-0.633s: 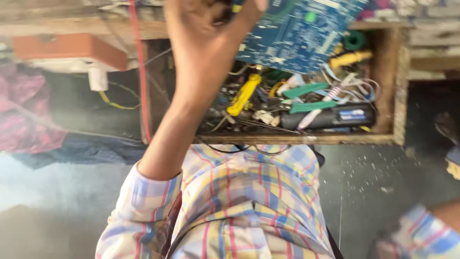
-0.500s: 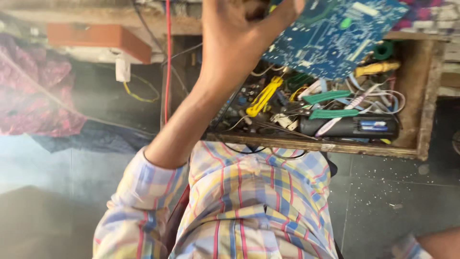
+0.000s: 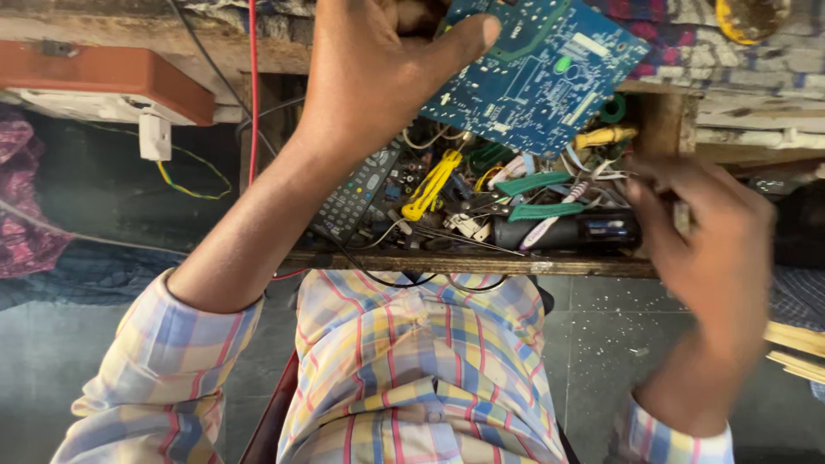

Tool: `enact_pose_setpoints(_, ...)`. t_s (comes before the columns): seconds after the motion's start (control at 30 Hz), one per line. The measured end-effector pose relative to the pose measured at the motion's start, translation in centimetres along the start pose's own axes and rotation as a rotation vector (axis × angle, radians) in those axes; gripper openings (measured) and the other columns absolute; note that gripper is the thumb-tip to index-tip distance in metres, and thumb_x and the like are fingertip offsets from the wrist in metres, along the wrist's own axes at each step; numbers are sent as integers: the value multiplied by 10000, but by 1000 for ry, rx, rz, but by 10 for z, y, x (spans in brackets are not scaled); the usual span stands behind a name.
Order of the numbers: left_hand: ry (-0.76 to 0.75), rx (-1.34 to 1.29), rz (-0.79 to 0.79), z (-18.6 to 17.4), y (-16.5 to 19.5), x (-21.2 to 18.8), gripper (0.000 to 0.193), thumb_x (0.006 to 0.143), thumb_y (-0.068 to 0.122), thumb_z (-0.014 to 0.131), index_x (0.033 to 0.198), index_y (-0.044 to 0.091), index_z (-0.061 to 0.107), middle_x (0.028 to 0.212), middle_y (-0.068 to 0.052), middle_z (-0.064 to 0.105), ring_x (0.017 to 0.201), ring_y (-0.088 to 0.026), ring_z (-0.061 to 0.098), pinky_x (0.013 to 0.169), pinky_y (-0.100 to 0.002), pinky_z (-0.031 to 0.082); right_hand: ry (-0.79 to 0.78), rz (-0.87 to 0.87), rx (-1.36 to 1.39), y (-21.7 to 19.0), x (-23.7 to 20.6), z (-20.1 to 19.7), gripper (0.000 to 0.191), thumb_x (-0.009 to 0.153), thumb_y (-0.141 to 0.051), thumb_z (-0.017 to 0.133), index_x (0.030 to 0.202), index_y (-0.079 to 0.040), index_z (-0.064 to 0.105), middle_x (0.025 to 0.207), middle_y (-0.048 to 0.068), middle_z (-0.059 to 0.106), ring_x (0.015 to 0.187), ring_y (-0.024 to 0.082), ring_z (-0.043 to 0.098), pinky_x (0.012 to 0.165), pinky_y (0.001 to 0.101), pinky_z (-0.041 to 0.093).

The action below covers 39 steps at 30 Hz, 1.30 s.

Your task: The person works on a blue circuit board at a cluttered repair bench, holding it over a drawer of parts while soldering joints with a soldering iron. They probe the board with multimeter leads, reposition and flip the board, and continue soldering a round component onto it.

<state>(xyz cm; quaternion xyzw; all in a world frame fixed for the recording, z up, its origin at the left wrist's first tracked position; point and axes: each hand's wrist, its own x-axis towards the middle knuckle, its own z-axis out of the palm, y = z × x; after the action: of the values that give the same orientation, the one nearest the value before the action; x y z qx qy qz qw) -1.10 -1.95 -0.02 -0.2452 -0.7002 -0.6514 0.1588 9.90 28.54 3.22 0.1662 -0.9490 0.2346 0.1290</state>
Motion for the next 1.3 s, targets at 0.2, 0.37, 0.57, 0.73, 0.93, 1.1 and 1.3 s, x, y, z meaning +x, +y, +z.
enact_pose_setpoints(0.2, 24, -90, -163, 5, 18, 4, 297, 971, 43, 865, 1041, 18, 578, 953, 20, 608, 856, -19, 599, 726, -215, 516, -436, 54, -681, 65, 49, 47, 230, 937, -68, 624, 1163, -59, 667, 894, 208, 726, 834, 374, 712, 736, 479, 569)
enact_pose_setpoints(0.37, 75, -36, -276, 7, 36, 6, 280, 913, 74, 854, 988, 11, 591, 901, 20, 598, 837, -29, 570, 693, -201, 490, -207, -276, -998, 94, 51, 74, 85, 857, -181, 623, 927, -153, 662, 808, 35, 651, 816, 203, 659, 685, 361, 520)
enact_pose_setpoints(0.57, 116, 54, -366, 13, 47, 15, 271, 899, 81, 860, 1017, -9, 633, 838, -19, 610, 755, -28, 542, 656, -183, 449, -188, -151, -784, 82, 56, 59, 392, 830, -144, 622, 1203, -53, 701, 816, 121, 683, 811, 252, 684, 654, 382, 544)
enact_pose_setpoints(0.73, 173, -28, -408, 20, 51, 13, 240, 823, 36, 783, 977, -3, 603, 850, -16, 669, 794, -14, 654, 705, -151, 532, -9, 44, -233, 44, 45, 5, 369, 855, -106, 739, 1215, -48, 686, 1091, 197, 704, 814, 327, 693, 691, 427, 562)
enact_pose_setpoints(0.93, 85, 53, -293, 18, 41, 7, 232, 960, -35, 822, 1042, -89, 612, 878, -126, 678, 819, -74, 671, 747, -203, 523, 215, -38, 99, 49, 20, -78, 420, 879, 1, 751, 1287, -35, 660, 1228, 100, 688, 1113, 203, 685, 939, 341, 543)
enact_pose_setpoints(1.1, 130, 4, -321, 19, 35, 2, 252, 924, -67, 802, 1078, -73, 602, 980, -142, 710, 875, -88, 683, 795, -203, 552, 260, 162, 197, 87, 6, -132, 379, 930, 39, 708, 1300, -40, 687, 1218, 74, 649, 1020, 120, 623, 794, 255, 500)
enact_pose_setpoints(1.3, 147, -71, -285, 25, 32, 6, 212, 953, -106, 774, 1047, -95, 585, 976, -197, 688, 976, -148, 719, 901, -268, 613, 379, 250, -64, 172, 12, -177, 413, 977, 42, 660, 1375, -66, 675, 1237, 115, 658, 1059, 213, 678, 793, 312, 519)
